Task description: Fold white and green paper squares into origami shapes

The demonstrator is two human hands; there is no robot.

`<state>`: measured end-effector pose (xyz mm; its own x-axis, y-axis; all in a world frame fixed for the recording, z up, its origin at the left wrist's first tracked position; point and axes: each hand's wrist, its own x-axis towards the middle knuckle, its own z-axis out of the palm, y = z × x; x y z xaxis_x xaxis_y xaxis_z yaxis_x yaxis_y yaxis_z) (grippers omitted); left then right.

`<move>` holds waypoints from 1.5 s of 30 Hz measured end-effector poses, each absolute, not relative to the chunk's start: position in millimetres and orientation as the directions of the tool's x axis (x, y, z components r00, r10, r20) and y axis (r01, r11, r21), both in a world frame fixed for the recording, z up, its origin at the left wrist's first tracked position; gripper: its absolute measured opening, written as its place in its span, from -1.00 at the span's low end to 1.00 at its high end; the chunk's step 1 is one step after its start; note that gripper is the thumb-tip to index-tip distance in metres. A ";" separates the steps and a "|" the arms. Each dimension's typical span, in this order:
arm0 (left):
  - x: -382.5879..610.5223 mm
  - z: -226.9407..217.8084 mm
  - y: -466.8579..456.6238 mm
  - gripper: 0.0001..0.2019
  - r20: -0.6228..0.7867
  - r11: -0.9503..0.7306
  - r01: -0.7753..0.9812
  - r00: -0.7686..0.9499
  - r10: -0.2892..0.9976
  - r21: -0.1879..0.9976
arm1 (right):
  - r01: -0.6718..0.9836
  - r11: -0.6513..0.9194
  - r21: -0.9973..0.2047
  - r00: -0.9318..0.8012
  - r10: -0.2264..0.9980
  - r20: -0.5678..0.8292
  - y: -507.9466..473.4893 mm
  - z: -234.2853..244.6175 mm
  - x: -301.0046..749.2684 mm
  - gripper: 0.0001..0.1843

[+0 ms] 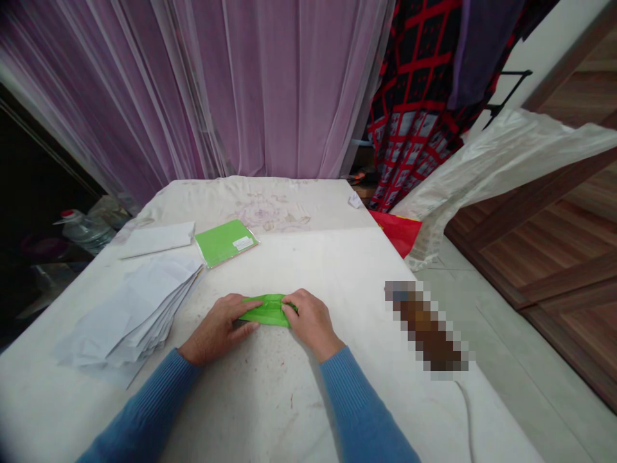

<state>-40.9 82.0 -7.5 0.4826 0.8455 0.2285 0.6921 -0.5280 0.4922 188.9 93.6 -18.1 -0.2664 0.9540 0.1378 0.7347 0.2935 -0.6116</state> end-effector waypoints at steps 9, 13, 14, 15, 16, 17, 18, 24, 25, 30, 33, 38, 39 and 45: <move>-27.8 -7.4 86.0 -0.78 0.214 -0.445 0.719 0.395 0.894 0.534 | 0.705 0.300 -0.642 -0.266 0.952 0.153 94.0 -20.6 189.1 -0.81; -22.5 -4.3 91.8 -0.80 0.104 -0.333 0.786 0.329 0.938 0.520 | 0.681 0.314 -0.662 -0.269 0.947 0.173 93.7 -21.5 189.4 -0.81; -21.5 -3.2 93.4 -0.80 0.070 -0.306 0.806 0.315 0.946 0.506 | 0.673 0.323 -0.665 -0.274 0.945 0.181 93.9 -21.9 190.0 -0.80; -20.5 -1.9 94.8 -0.79 0.040 -0.282 0.822 0.302 0.952 0.495 | 0.666 0.331 -0.668 -0.278 0.942 0.189 94.2 -22.2 190.6 -0.79; -19.5 -0.6 96.2 -0.79 0.015 -0.261 0.834 0.291 0.957 0.486 | 0.661 0.339 -0.670 -0.283 0.939 0.195 94.7 -22.6 191.3 -0.78; -18.5 0.6 97.3 -0.80 -0.005 -0.246 0.843 0.282 0.959 0.478 | 0.657 0.343 -0.671 -0.286 0.937 0.199 95.3 -23.0 191.9 -0.77; -17.6 1.7 98.3 -0.80 -0.021 -0.234 0.849 0.276 0.961 0.473 | 0.657 0.344 -0.671 -0.286 0.937 0.200 96.0 -23.4 192.4 -0.76; -14.7 3.8 100.8 -0.81 -0.066 -0.208 0.865 0.266 0.962 0.456 | 0.673 0.312 -0.671 -0.273 0.947 0.166 98.4 -23.4 192.6 -0.79; -14.6 3.8 100.9 -0.81 -0.069 -0.205 0.866 0.264 0.962 0.455 | 0.669 0.304 -0.678 -0.269 0.950 0.160 98.3 -22.8 192.3 -0.80; -13.7 3.9 100.6 -0.83 -0.062 -0.204 0.857 0.263 0.963 0.474 | 0.659 0.254 -0.707 -0.236 0.964 0.127 96.8 -19.0 190.5 -0.86; -13.0 3.9 100.3 -0.84 -0.042 -0.212 0.848 0.265 0.963 0.486 | 0.679 0.229 -0.698 -0.215 0.970 0.109 96.0 -17.7 189.5 -0.87; -10.0 5.2 98.9 -0.86 -0.029 -0.220 0.860 0.262 0.965 0.461 | 0.696 0.227 -0.681 -0.207 0.972 0.112 95.4 -18.3 188.4 -0.89; -8.9 5.8 98.5 -0.86 -0.028 -0.218 0.868 0.257 0.966 0.447 | 0.703 0.233 -0.672 -0.212 0.971 0.114 95.1 -18.2 188.0 -0.89; -6.4 7.6 96.1 -0.83 -0.027 -0.241 0.893 0.271 0.962 0.379 | 0.764 0.294 -0.575 -0.252 0.955 0.154 91.6 -15.9 184.5 -0.87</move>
